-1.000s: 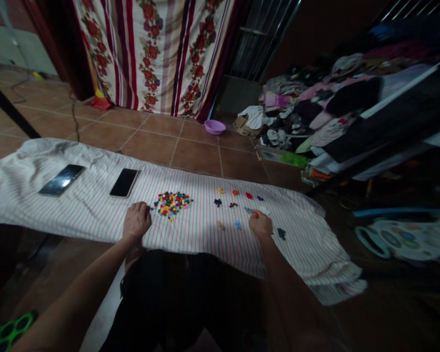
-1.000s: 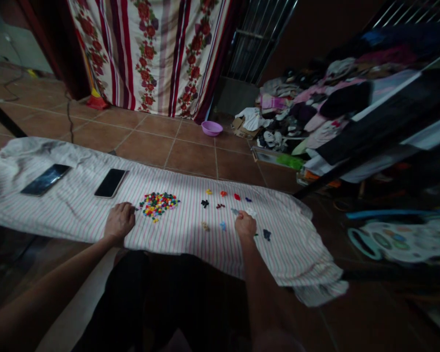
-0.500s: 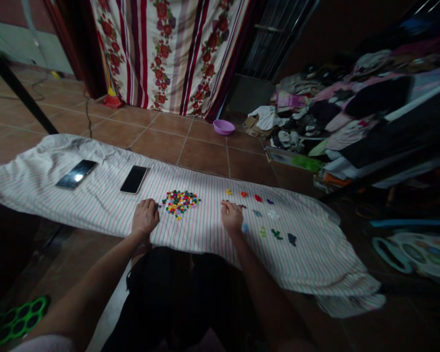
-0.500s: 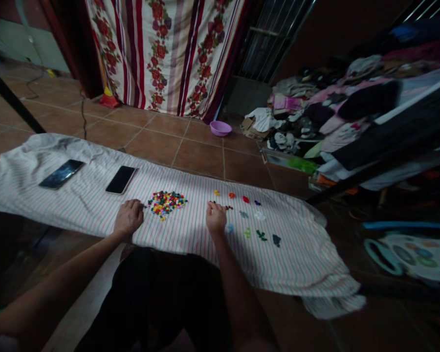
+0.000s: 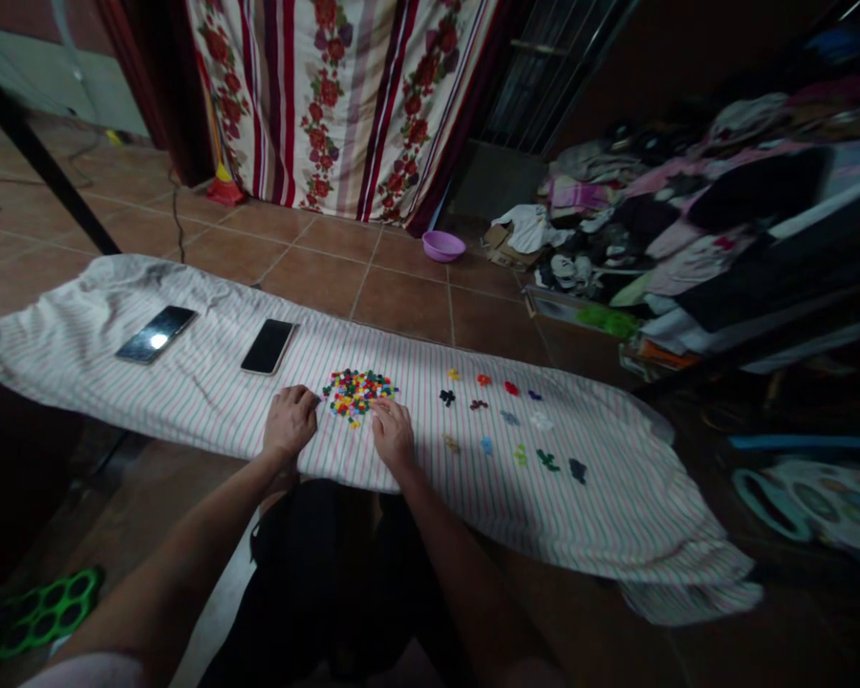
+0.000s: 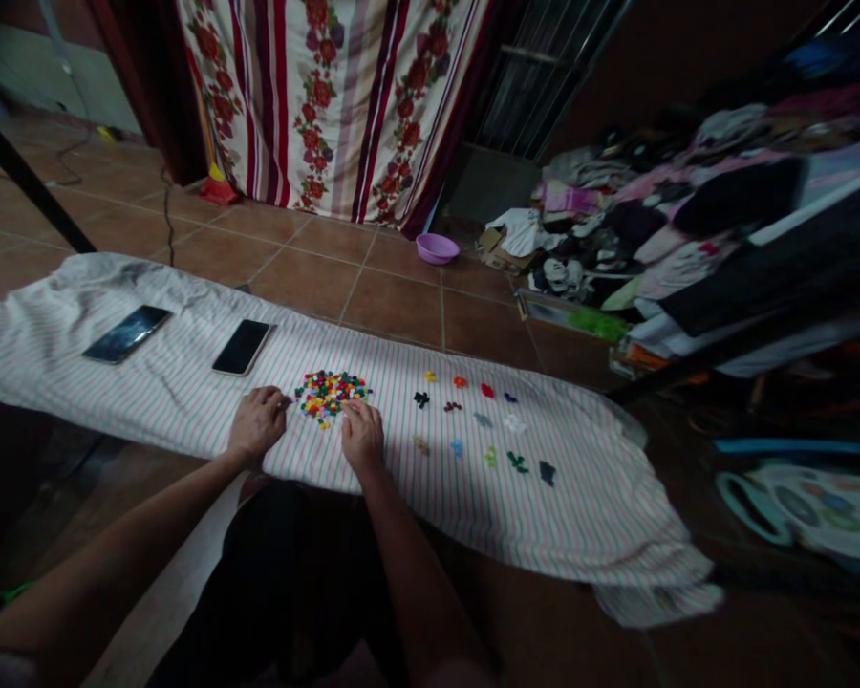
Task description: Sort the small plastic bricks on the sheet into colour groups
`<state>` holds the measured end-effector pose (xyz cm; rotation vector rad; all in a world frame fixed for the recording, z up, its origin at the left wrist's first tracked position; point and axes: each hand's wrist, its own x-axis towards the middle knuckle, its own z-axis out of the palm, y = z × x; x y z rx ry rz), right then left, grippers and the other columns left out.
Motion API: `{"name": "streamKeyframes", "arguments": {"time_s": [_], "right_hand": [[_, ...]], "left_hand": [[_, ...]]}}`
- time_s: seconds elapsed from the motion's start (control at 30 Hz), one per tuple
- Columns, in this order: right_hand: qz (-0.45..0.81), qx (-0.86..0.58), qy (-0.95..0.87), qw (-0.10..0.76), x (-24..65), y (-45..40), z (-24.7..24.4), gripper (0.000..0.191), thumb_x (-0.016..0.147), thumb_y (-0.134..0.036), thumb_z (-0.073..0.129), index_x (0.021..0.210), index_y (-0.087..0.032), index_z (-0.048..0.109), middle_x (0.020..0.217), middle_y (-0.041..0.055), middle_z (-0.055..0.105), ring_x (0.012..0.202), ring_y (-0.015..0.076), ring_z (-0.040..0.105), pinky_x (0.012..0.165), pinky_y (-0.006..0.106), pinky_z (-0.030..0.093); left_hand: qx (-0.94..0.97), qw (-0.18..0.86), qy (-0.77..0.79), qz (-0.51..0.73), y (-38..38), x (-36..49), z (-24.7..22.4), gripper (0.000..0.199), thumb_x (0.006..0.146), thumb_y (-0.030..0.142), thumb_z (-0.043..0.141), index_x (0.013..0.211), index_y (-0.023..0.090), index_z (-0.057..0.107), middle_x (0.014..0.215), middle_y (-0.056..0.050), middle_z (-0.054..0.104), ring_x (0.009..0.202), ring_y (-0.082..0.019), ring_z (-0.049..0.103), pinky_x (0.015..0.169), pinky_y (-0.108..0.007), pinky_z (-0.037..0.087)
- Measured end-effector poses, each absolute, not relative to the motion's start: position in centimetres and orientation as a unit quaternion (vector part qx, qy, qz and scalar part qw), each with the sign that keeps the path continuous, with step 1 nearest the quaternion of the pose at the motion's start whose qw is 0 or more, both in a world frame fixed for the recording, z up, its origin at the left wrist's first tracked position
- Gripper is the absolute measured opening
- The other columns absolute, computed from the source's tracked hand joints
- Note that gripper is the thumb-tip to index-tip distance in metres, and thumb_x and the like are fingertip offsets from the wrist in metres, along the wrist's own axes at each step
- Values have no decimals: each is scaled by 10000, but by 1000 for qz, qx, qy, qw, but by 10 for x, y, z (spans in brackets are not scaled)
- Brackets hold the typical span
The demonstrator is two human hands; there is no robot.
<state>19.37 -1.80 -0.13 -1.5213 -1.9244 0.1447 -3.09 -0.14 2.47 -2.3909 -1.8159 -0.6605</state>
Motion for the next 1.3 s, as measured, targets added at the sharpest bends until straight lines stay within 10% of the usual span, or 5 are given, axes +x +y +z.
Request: {"name": "streamKeyframes", "arguments": {"time_s": [0.5,1.0,1.3], "right_hand": [[5,-607,-707,362,198,-3,-5,476,928,-353,423,1354,-149,489,1412,142,457,1297,275,364,1066,477,338],[48,-607,-773,176,137,22,24,601,865,-613,484,1391,-325,449,1495,48,388,1352,315,280,1077,514,215],[-1,-585,-783,209,147,-5,15,467,907,-483,481,1326,-280,522,1459,70,419,1298,277,337,1072,466,243]], "left_hand": [[-811,38,-536,-230,0,-27,25,394,870,265,409,1218,142,547,1254,-141,580,1169,-274,502,925,-422,407],[-802,22,-559,-210,1,-27,26,329,836,202,428,1125,155,578,1239,-125,599,1134,-271,526,916,-424,414],[-797,14,-563,-217,3,-28,21,370,820,199,436,1155,150,585,1247,-126,597,1142,-274,525,925,-422,418]]}}
